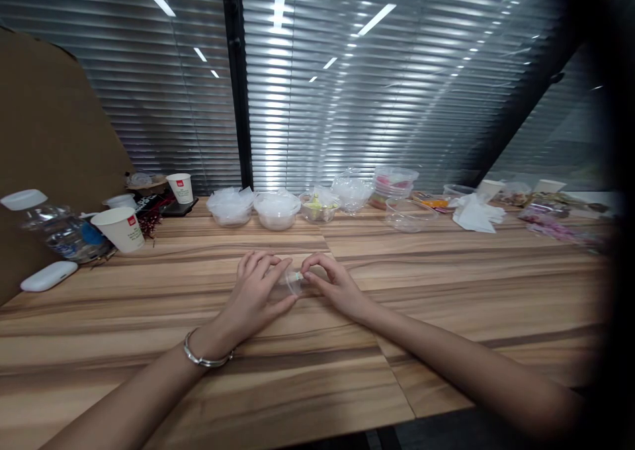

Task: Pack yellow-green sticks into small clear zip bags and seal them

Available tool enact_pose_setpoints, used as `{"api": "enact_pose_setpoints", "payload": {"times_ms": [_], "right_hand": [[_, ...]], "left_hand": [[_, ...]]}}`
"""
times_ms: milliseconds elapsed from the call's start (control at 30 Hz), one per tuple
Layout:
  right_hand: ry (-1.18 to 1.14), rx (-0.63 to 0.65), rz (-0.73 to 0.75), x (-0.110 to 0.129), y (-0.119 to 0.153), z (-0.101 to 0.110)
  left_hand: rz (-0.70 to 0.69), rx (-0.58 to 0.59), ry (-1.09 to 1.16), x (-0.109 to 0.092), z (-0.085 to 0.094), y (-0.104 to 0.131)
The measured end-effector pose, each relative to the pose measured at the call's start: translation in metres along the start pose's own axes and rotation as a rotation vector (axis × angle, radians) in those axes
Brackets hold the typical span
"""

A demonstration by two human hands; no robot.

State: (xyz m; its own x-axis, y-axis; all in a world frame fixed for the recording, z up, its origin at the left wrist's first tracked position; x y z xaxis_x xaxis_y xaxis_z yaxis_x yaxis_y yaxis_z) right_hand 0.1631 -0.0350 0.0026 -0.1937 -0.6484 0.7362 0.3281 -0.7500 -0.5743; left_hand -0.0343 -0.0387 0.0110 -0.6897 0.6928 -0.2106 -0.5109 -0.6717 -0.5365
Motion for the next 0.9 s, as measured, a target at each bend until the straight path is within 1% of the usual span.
{"api": "enact_pose_setpoints", "payload": {"times_ms": [133, 267, 400, 467, 600, 700, 900], "right_hand": [[-0.015, -0.026, -0.022, -0.001, 0.001, 0.0], [-0.019, -0.035, -0.023, -0.001, 0.0, -0.001], [-0.009, -0.033, -0.011, 0.001, -0.001, -0.001], [-0.006, -0.025, -0.003, 0.003, -0.001, -0.001], [-0.02, 0.018, 0.014, 0.005, 0.0, 0.0], [-0.031, 0.017, 0.019, 0.004, 0.001, 0.0], [-0.06, 0.016, 0.004, 0.001, 0.001, 0.0]], "left_hand": [[0.0, 0.023, 0.005, -0.002, 0.001, 0.0], [-0.007, 0.022, 0.037, -0.004, 0.003, 0.0], [0.012, 0.033, 0.131, -0.005, 0.004, 0.0], [0.071, 0.075, 0.267, -0.006, 0.004, 0.0], [0.25, 0.23, 0.708, -0.009, 0.005, -0.002], [0.352, 0.332, 0.999, -0.011, 0.007, -0.004], [0.579, 0.51, 1.523, -0.007, 0.004, -0.002]]}}
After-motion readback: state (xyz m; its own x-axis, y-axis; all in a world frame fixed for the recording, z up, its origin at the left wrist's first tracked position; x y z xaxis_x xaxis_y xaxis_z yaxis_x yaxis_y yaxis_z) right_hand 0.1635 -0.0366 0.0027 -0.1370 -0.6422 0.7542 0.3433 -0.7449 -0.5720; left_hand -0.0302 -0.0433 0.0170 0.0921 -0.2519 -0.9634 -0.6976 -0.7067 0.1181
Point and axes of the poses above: each hand's wrist, its own y-axis away from the middle knuckle, its own z-axis out of the back of the hand, x = y × z, the point moved 1 cm from there along -y, towards the middle knuckle, and after that the axes turned 3 degrees about z, right-handed, at the moved point
